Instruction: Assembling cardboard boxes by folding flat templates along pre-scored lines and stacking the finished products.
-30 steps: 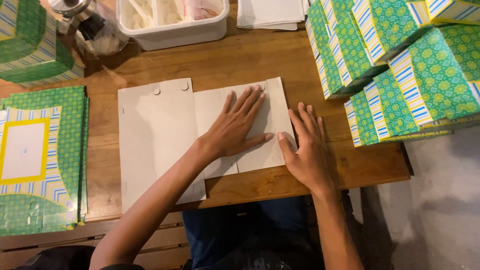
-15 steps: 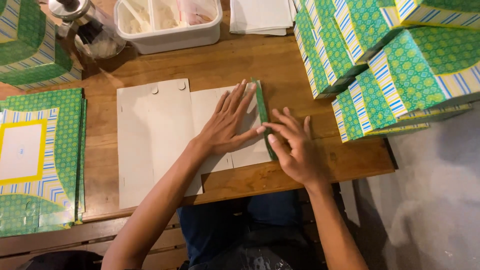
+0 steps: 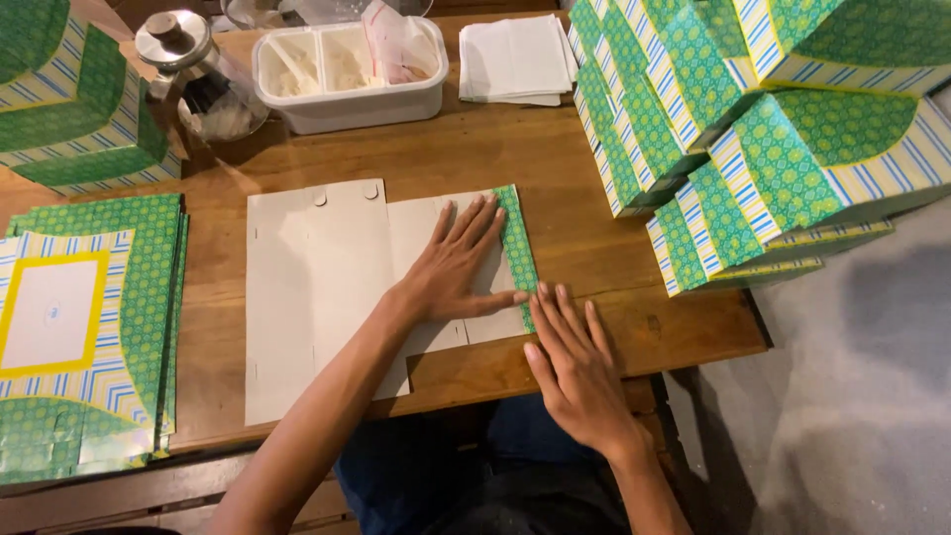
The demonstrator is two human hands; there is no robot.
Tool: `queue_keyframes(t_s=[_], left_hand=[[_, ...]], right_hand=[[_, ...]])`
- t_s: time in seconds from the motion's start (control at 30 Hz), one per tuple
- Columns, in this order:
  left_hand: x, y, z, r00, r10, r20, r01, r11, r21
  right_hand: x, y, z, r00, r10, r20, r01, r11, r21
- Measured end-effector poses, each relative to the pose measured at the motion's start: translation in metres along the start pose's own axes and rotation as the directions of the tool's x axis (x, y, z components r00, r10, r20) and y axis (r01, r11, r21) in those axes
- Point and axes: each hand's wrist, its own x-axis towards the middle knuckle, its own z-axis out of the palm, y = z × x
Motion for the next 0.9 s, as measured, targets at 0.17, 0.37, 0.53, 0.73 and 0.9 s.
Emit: queue_keyframes(t_s=[0.17,0.37,0.53,0.73,0.9], left_hand=[[0.002,0.0,0.009,0.999,0.003,-0.04,-0.001,0.999,0.047],[0.002,0.0,0.01,0.998,0.003,-0.058,0.002,0.997,0.082],[0.003,0.001,0.009,0.999,0.021,-0.044,-0.016,0.995,0.103],[0.004,0.007,0.0,0.992,-0.102,0.069,0.094,0.99,0.109],[0.004,0.01,-0.003,0.993,-0.098,0.06,0.091,0.99,0.108]], right_hand=[[0.001,0.004,-0.009,0.997,0.018,0.081,-0.021,0.999,0.043],[0.021,0.019,-0.011,0.991,-0.014,0.134,0.02,0.999,-0.039],[0.041,0.028,-0.009,0.986,-0.02,0.165,0.03,0.998,-0.057],[0.077,0.038,-0.003,0.982,0.041,0.184,-0.039,0.999,-0.018],[0.108,0.055,0.008,0.978,0.063,0.196,-0.041,0.992,-0.117]])
